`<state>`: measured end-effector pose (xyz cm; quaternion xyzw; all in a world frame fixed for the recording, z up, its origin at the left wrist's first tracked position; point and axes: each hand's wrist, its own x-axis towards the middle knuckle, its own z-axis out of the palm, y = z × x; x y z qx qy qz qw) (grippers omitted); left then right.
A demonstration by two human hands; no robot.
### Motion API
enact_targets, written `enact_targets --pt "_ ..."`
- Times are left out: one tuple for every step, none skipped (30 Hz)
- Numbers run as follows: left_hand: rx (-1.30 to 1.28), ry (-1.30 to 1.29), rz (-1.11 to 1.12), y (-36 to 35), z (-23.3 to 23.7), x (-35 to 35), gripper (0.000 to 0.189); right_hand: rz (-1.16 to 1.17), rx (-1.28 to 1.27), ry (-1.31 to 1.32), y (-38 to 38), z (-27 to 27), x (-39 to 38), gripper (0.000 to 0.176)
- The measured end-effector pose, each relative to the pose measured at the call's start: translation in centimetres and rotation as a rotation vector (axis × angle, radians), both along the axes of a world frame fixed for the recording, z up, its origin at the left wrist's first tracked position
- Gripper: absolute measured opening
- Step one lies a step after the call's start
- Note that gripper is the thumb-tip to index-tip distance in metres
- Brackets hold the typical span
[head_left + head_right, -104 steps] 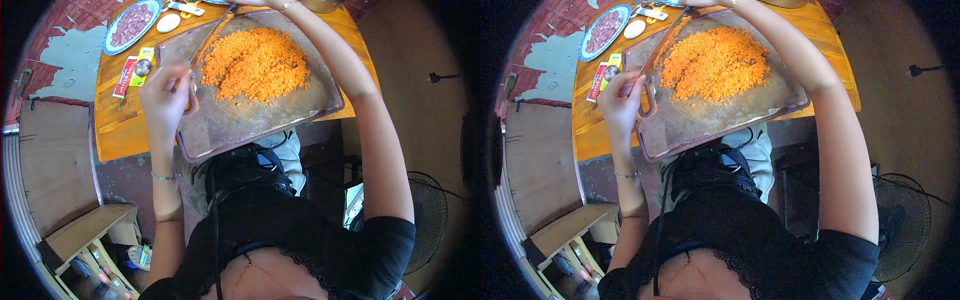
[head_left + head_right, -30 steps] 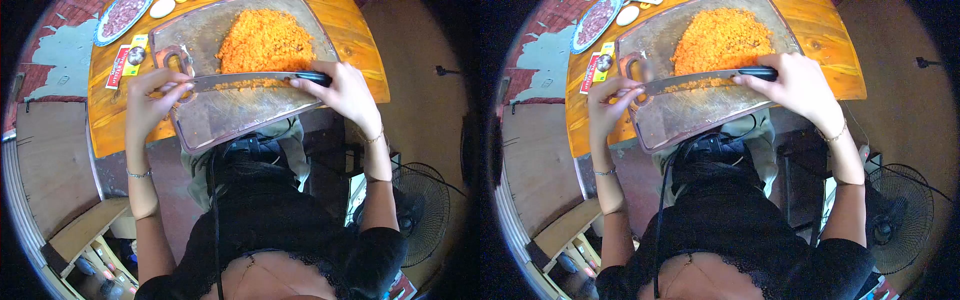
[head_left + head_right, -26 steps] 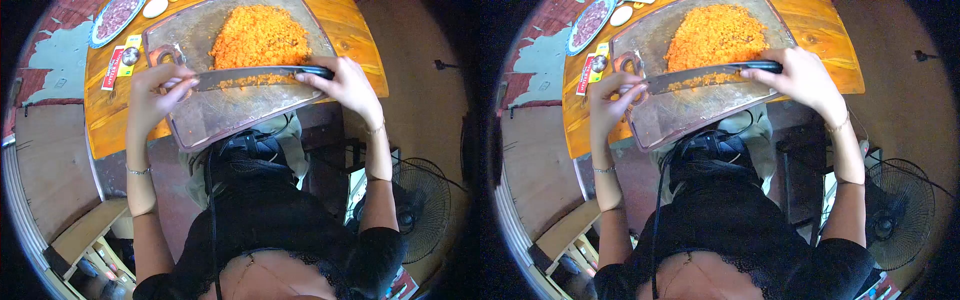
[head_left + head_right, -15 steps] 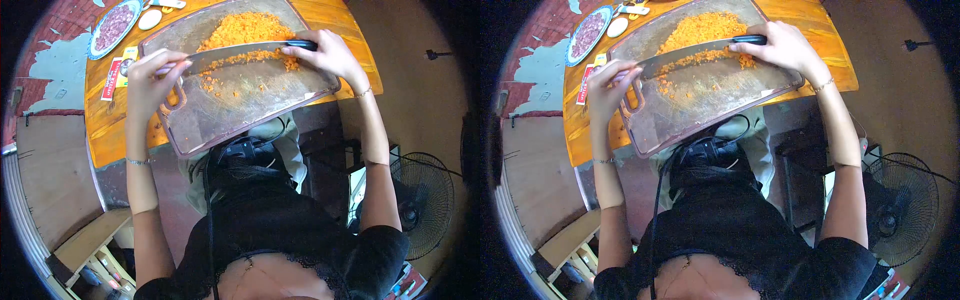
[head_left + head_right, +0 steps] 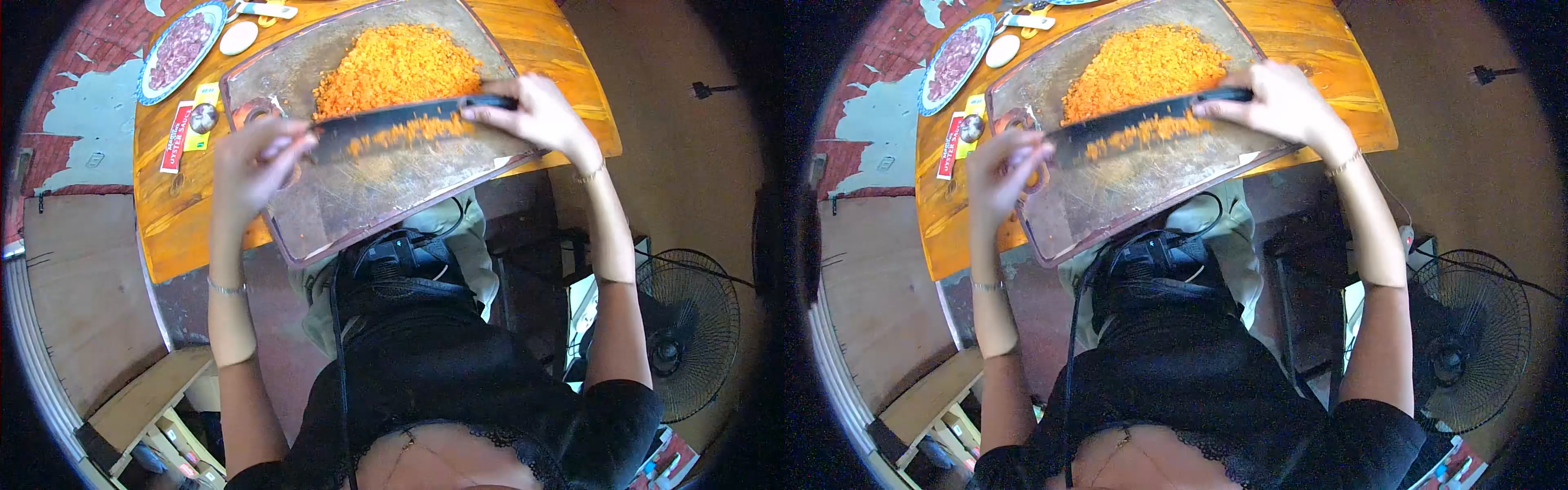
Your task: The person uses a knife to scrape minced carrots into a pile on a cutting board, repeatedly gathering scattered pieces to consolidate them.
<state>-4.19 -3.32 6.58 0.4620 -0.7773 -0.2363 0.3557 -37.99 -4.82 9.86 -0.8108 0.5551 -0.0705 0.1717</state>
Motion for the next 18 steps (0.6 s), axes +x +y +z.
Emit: enact_targets --pt "-0.052 0.005 -0.017 -1.1 -0.1 0.0 0.011 0.006 -0.08 -0.019 -0.7 -0.3 0.0 0.043" --pt "-0.106 0.009 -0.032 -2.3 -0.2 -0.1 0.01 -0.051 -0.071 0.057 -1.3 0.3 0.4 0.05" --pt "-0.163 0.012 -0.049 -2.9 -0.1 -0.1 0.01 -0.057 -0.093 0.049 -1.4 0.8 0.5 0.05" --pt "-0.214 0.006 -0.07 -3.0 0.4 -0.1 0.009 -0.063 -0.116 0.041 -1.5 1.2 0.6 0.05" --pt "-0.21 0.011 -0.063 -2.8 1.2 0.0 0.009 -0.07 -0.135 0.035 -1.5 1.6 0.7 0.05" --pt "-0.205 0.016 -0.058 -2.4 2.0 0.2 0.01 -0.073 -0.139 -0.005 -1.3 2.0 0.7 0.049" --pt "-0.197 0.021 -0.053 -2.0 2.4 0.4 0.01 -0.055 -0.147 -0.012 -1.4 2.0 0.7 0.048" --pt "-0.167 0.081 -0.045 -1.7 2.2 0.4 0.01 -0.037 -0.154 -0.02 -1.4 2.0 0.7 0.047" --pt "-0.118 0.061 -0.013 -1.5 2.1 0.5 0.01 -0.019 -0.161 -0.027 -1.3 1.9 0.7 0.046" --pt "-0.069 0.041 0.02 -1.2 2.0 0.6 0.011 -0.005 -0.12 -0.115 -1.7 1.4 0.5 0.045" --pt "-0.02 0.02 0.053 -1.0 1.9 0.8 0.011 0.011 -0.078 -0.204 -2.6 0.3 0.2 0.044" --pt "0.001 0.003 0.07 -0.8 1.7 1.1 0.011 0.027 -0.037 -0.293 -3.4 -0.3 0.0 0.043" --pt "0.023 -0.015 0.087 -0.7 1.5 1.4 0.011 0.022 -0.019 -0.334 -3.9 -0.5 0.2 0.037" --pt "0.045 -0.033 0.104 -0.5 1.4 1.5 0.011 0.017 -0.001 -0.376 -4.4 -0.6 0.6 0.031" --pt "0.045 -0.029 0.102 -0.3 1.5 1.6 0.011 0.011 0.018 -0.418 -4.9 -0.7 1.1 0.025" --pt "0.043 -0.025 0.101 -0.1 1.6 1.7 0.011 0.06 -0.088 -0.48 -5.5 -0.8 1.8 0.028" --pt "0.042 -0.021 0.1 0.1 1.8 1.7 0.01 0.08 -0.118 -0.496 -5.7 -0.4 2.4 0.025" --pt "0.041 -0.015 0.098 0.2 1.8 1.7 0.01 0.102 -0.148 -0.51 -5.9 0.3 2.9 0.022"
